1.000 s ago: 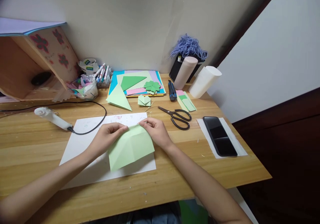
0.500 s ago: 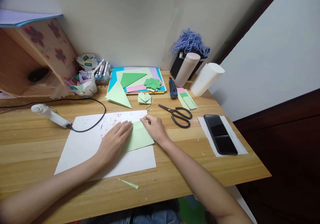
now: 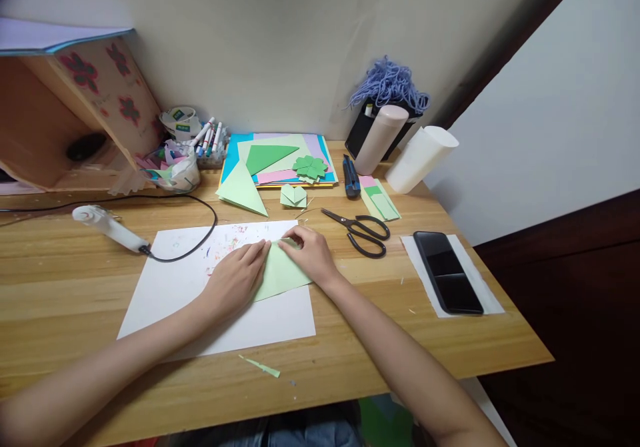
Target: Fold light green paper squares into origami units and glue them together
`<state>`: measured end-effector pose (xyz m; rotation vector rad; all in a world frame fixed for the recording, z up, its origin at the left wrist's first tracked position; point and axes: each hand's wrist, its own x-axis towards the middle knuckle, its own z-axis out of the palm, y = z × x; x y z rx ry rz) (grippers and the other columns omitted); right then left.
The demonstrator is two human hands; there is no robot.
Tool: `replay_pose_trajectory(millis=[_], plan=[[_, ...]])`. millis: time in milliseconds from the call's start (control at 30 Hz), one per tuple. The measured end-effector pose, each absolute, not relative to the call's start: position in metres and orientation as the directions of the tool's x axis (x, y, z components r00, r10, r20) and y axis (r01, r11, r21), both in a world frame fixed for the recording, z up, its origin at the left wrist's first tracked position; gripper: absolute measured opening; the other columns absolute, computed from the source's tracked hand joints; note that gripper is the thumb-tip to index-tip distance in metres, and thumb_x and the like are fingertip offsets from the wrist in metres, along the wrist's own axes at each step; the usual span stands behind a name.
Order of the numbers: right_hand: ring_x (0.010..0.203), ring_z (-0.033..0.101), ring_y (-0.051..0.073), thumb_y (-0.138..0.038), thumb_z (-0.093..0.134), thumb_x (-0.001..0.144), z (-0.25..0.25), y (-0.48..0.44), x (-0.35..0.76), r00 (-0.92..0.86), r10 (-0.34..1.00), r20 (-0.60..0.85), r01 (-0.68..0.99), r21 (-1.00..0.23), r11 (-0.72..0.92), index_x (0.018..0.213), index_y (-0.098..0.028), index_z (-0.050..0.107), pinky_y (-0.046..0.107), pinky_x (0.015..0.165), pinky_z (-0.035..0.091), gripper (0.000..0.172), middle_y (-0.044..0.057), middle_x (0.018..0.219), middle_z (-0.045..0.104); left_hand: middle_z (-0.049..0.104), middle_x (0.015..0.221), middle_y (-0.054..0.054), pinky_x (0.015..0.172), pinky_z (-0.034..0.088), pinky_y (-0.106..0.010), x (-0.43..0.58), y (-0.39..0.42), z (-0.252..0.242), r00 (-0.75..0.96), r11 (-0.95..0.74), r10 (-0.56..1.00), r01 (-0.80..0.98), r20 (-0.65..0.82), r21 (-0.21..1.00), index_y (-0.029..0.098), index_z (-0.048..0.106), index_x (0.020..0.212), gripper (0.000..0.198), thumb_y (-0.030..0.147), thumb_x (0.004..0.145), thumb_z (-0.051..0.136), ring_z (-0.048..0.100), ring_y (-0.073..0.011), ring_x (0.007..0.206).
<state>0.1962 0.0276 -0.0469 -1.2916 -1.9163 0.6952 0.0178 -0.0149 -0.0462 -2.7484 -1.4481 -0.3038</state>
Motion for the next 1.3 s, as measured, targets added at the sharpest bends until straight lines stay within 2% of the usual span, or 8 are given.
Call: replay_pose_trajectory(millis=[100,200,300,433,667,867,1167,1300], plan=[[0.070,0.054,0.014,-0.014,0.052,0.076,-0.044,0.022,0.200,-0.414,0.851,0.323,0.545,-0.660,0.516,0.078,-0.018,0.060,0.024,0.061,0.043,0.010,0.004,0.077,0.060,0.052,0.111,-0.015,0.081,0.043,-0.037,0.018,-0.015,-0.047,0.539,-0.560,0.820,0.825,0.192,0.078,0.004,0.039,0.122,0.040,0.017,0.085,0.033,0.049,-0.0226,0.097],[0.086,0.055,0.018,-0.003,0.048,0.071,-0.045,0.018,0.203,-0.546,0.752,0.370,0.555,-0.513,0.655,0.084,-0.018,0.060,0.029,0.071,0.045,0.023,0.007,0.090,0.061,0.053,0.104,-0.014,0.076,0.043,-0.035,0.018,-0.015,-0.047,0.540,-0.556,0.822,0.829,0.184,0.052,0.004,0.039,0.122,0.040,0.018,0.086,0.031,0.049,-0.0218,0.089],[0.094,0.053,0.021,-0.001,0.046,0.071,-0.047,0.016,0.202,-0.631,0.678,0.378,0.554,-0.391,0.734,0.088,-0.017,0.059,0.034,0.077,0.046,0.027,0.009,0.097,0.062,0.054,0.096,-0.012,0.071,0.043,-0.034,0.019,-0.015,-0.045,0.545,-0.555,0.820,0.832,0.174,0.009,0.003,0.040,0.122,0.039,0.018,0.087,0.029,0.049,-0.0210,0.082],[0.092,0.055,0.021,-0.002,0.043,0.076,-0.047,0.016,0.202,-0.696,0.611,0.378,0.532,-0.299,0.792,0.091,-0.016,0.058,0.034,0.075,0.048,0.026,0.010,0.098,0.062,0.053,0.090,-0.011,0.069,0.042,-0.033,0.019,-0.015,-0.043,0.559,-0.565,0.813,0.825,0.165,-0.014,0.001,0.039,0.122,0.040,0.018,0.087,0.028,0.048,-0.0205,0.078],[0.091,0.055,0.020,-0.007,0.041,0.083,-0.047,0.015,0.201,-0.739,0.556,0.380,0.517,-0.208,0.830,0.092,-0.014,0.057,0.033,0.073,0.048,0.019,0.012,0.096,0.062,0.053,0.090,-0.013,0.069,0.042,-0.035,0.018,-0.015,-0.044,0.565,-0.568,0.811,0.822,0.154,-0.023,0.003,0.039,0.123,0.041,0.019,0.088,0.025,0.048,-0.0216,0.080],[0.091,0.053,0.021,-0.008,0.038,0.085,-0.045,0.015,0.199,-0.772,0.533,0.346,0.518,-0.143,0.843,0.088,-0.013,0.057,0.032,0.072,0.047,0.020,0.011,0.094,0.062,0.052,0.105,-0.014,0.070,0.043,-0.033,0.018,-0.017,-0.047,0.575,-0.577,0.803,0.816,0.160,-0.034,0.006,0.039,0.124,0.039,0.013,0.087,0.027,0.050,-0.0205,0.084],[0.091,0.053,0.021,-0.010,0.037,0.087,-0.041,0.017,0.202,-0.800,0.522,0.297,0.501,-0.148,0.852,0.090,-0.013,0.057,0.033,0.073,0.047,0.020,0.011,0.094,0.062,0.054,0.100,-0.013,0.067,0.044,-0.032,0.018,-0.016,-0.042,0.586,-0.587,0.796,0.808,0.152,-0.042,0.005,0.042,0.118,0.035,0.013,0.087,0.029,0.050,-0.0205,0.083],[0.093,0.053,0.020,-0.011,0.038,0.087,-0.040,0.018,0.206,-0.827,0.471,0.308,0.458,-0.119,0.881,0.091,-0.013,0.059,0.033,0.076,0.047,0.021,0.010,0.097,0.063,0.054,0.098,-0.011,0.067,0.043,-0.032,0.017,-0.016,-0.043,0.589,-0.588,0.795,0.807,0.146,-0.051,0.006,0.040,0.120,0.035,0.013,0.087,0.029,0.050,-0.0202,0.083]])
